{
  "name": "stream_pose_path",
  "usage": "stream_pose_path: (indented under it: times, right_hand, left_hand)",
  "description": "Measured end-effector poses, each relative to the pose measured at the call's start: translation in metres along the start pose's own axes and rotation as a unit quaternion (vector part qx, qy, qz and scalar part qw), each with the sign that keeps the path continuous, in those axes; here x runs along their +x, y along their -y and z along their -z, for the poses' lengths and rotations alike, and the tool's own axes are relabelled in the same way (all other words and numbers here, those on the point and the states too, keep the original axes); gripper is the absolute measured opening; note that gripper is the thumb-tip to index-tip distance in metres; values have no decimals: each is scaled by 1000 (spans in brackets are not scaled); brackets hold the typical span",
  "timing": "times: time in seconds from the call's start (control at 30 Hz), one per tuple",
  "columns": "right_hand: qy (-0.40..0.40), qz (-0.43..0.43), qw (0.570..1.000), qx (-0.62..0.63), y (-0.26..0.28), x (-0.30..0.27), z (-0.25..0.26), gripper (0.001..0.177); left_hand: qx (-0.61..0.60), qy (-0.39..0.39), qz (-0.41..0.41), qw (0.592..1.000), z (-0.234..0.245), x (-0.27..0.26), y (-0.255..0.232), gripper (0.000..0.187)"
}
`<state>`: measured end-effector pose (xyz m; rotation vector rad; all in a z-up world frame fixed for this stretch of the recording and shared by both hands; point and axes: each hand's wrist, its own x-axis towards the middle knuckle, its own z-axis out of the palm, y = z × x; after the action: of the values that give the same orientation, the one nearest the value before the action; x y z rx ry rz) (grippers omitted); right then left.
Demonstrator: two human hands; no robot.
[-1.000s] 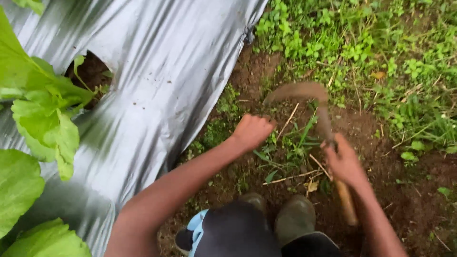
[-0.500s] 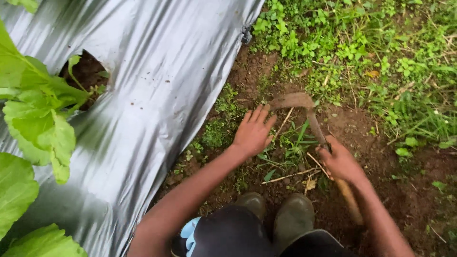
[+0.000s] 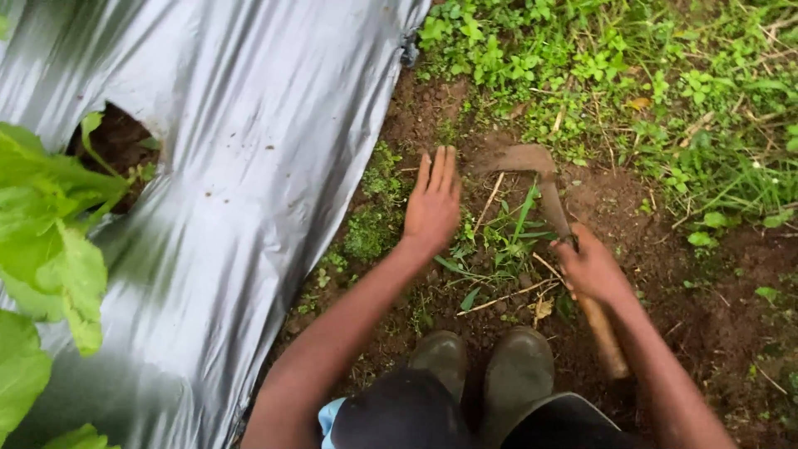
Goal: The person uses a hand hoe to remove weeds from the soil along the edge of a plastic mulch sheet. They repeatedly strike the ground to loosen the soil and pull out the weeds by hand, clearing the area around the plants.
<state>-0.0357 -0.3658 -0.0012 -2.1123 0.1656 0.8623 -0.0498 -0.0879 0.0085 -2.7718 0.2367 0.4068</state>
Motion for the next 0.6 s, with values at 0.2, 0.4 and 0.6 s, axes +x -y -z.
stream_pose_path:
  times: [0.2, 0.4, 0.6]
  right_hand:
    - [-104, 18, 988, 110, -1, -29, 11, 22]
    - [-177, -42, 968, 172, 23, -42, 47, 8]
    - [-285, 28, 913, 291, 15, -1, 49, 11]
  left_hand:
    - [126, 45, -47, 990, -25, 31, 9, 71]
    - [125, 67, -104, 984, -36, 46, 0, 81]
    - [100, 91, -107, 985, -34, 49, 1, 71]
